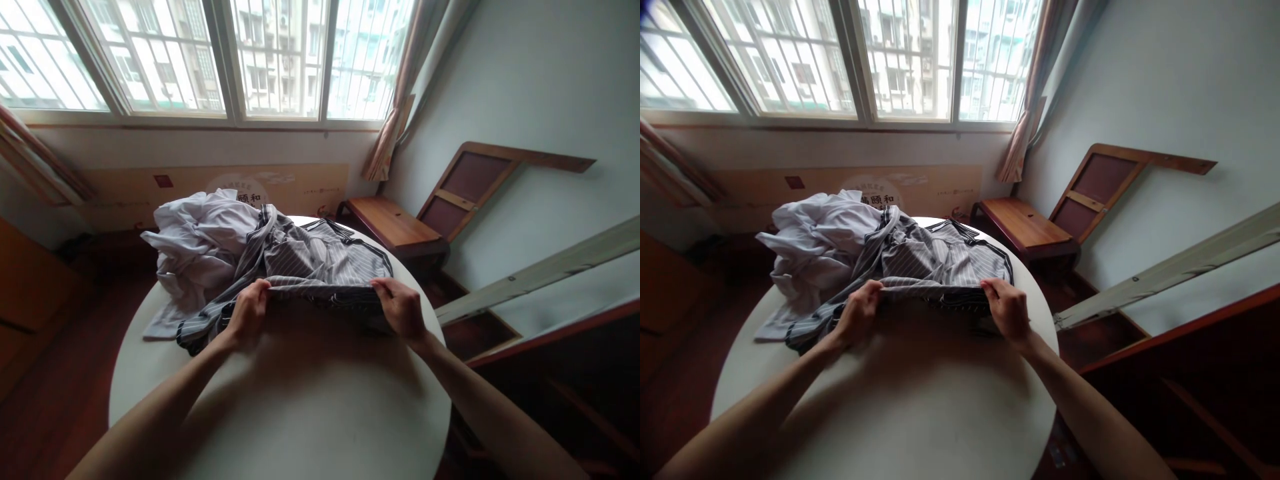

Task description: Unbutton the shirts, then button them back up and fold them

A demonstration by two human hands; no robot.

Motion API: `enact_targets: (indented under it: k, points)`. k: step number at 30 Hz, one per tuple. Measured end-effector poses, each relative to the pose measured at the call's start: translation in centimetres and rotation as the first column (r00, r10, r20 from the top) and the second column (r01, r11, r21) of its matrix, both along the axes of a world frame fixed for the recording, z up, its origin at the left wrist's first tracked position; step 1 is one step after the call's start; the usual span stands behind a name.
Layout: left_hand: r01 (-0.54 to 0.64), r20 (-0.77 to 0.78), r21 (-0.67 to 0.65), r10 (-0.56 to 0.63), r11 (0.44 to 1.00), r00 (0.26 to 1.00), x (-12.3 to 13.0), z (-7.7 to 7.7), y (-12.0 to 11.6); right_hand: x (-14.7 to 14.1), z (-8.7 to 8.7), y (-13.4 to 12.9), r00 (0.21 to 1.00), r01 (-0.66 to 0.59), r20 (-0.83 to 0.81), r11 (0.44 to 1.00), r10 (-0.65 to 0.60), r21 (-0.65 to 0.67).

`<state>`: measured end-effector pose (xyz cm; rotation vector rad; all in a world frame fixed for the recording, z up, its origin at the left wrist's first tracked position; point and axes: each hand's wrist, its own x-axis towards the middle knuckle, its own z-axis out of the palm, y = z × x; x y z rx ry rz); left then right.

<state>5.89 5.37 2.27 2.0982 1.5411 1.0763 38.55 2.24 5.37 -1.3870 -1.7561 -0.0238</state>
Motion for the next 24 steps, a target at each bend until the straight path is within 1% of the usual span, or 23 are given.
enact_targets:
  k: [1,2,3,5,6,7,8,9,10,11,12,13,14,15,16,17,18,19,20,21,22,23,24]
  points:
    - [-0.004,0.166,-0.037,0.010,0.999,0.986,-0.5,0.9,0.3,0.5,0.6,0.2,0.997,0.049,0.053,0.997,-0.052,0.052]
    - [-0.011,0.323,-0.070,0.033,0.997,0.946,-1.1,1.9,0.5,1.1,1.3,0.2,0.991,0.097,0.081,0.991,-0.105,0.097]
    - [-0.019,0.464,-0.092,0.060,0.996,0.884,-1.8,3.1,0.5,1.6,1.9,0.3,0.985,0.144,0.072,0.981,-0.155,0.132]
    - [0.013,0.659,-0.130,0.076,0.991,0.748,-3.4,5.7,-0.1,2.6,3.3,0.0,0.979,0.205,-0.039,0.969,-0.201,0.139]
    - [0.064,0.709,-0.162,0.071,0.985,0.702,-4.3,6.9,-0.7,3.1,4.0,-0.3,0.977,0.192,-0.110,0.977,-0.181,0.093]
    - [0.150,0.728,-0.215,0.055,0.965,0.684,-5.3,7.9,-1.4,3.5,4.8,-0.7,0.978,0.126,-0.170,0.992,-0.123,0.005]
    - [0.259,0.721,-0.280,0.024,0.924,0.693,-6.3,8.7,-2.3,3.8,5.4,-1.2,0.978,-0.006,-0.209,0.992,-0.021,-0.127]
    - [0.376,0.695,-0.343,-0.037,0.861,0.718,-7.4,9.2,-3.2,4.1,6.0,-1.8,0.965,-0.187,-0.232,0.938,0.120,-0.293]
    - [0.500,0.654,-0.395,-0.146,0.771,0.742,-8.4,9.3,-4.0,4.2,6.5,-2.4,0.926,-0.371,-0.251,0.799,0.281,-0.473]
    - [0.611,0.607,-0.440,-0.284,0.659,0.743,-9.2,9.2,-4.7,4.3,6.7,-2.9,0.859,-0.501,-0.278,0.588,0.431,-0.635]
    - [0.695,0.558,-0.480,-0.424,0.536,0.713,-9.8,8.8,-5.1,4.3,6.8,-3.3,0.780,-0.551,-0.313,0.359,0.542,-0.753]
    - [0.743,0.516,-0.514,-0.538,0.429,0.667,-10.2,8.2,-5.3,4.1,6.7,-3.5,0.716,-0.540,-0.342,0.172,0.609,-0.824]
    - [0.759,0.480,-0.542,-0.607,0.362,0.633,-10.4,7.5,-5.2,3.8,6.4,-3.6,0.680,-0.501,-0.346,0.065,0.647,-0.863]
    - [0.743,0.444,-0.560,-0.625,0.367,0.643,-10.3,6.8,-4.9,3.4,5.9,-3.4,0.675,-0.462,-0.315,0.049,0.667,-0.886]
    - [0.688,0.386,-0.567,-0.592,0.454,0.708,-10.1,6.1,-4.4,2.8,5.3,-3.0,0.696,-0.430,-0.249,0.113,0.674,-0.896]
    - [0.577,0.293,-0.551,-0.508,0.603,0.810,-9.7,5.5,-3.7,2.0,4.6,-2.4,0.732,-0.403,-0.157,0.235,0.663,-0.885]
    - [0.398,0.162,-0.497,-0.368,0.771,0.915,-9.4,4.9,-2.9,1.0,3.9,-1.8,0.771,-0.378,-0.056,0.384,0.635,-0.842]
    - [0.168,0.009,-0.394,-0.179,0.904,0.984,-9.0,4.3,-2.1,-0.2,3.2,-1.2,0.802,-0.359,0.031,0.524,0.596,-0.772]
    - [-0.063,-0.144,-0.257,0.026,0.965,0.989,-8.8,3.8,-1.4,-1.7,2.4,-0.7,0.822,-0.353,0.095,0.633,0.562,-0.689]
    - [-0.244,-0.277,-0.115,0.204,0.963,0.939,-8.7,3.3,-0.8,-3.2,1.7,-0.3,0.816,-0.375,0.134,0.692,0.562,-0.617]
    - [-0.354,-0.387,-0.010,0.323,0.935,0.864,-8.6,2.8,-0.4,-4.9,0.9,-0.2,0.783,-0.419,0.162,0.701,0.601,-0.576]
    - [-0.404,-0.478,0.042,0.374,0.914,0.795,-8.7,2.2,-0.2,-6.4,0.2,-0.3,0.725,-0.472,0.187,0.676,0.663,-0.566]
    - [-0.413,-0.556,0.046,0.366,0.910,0.746,-8.8,1.6,-0.3,-7.7,-0.4,-0.5,0.655,-0.516,0.204,0.628,0.728,-0.583]
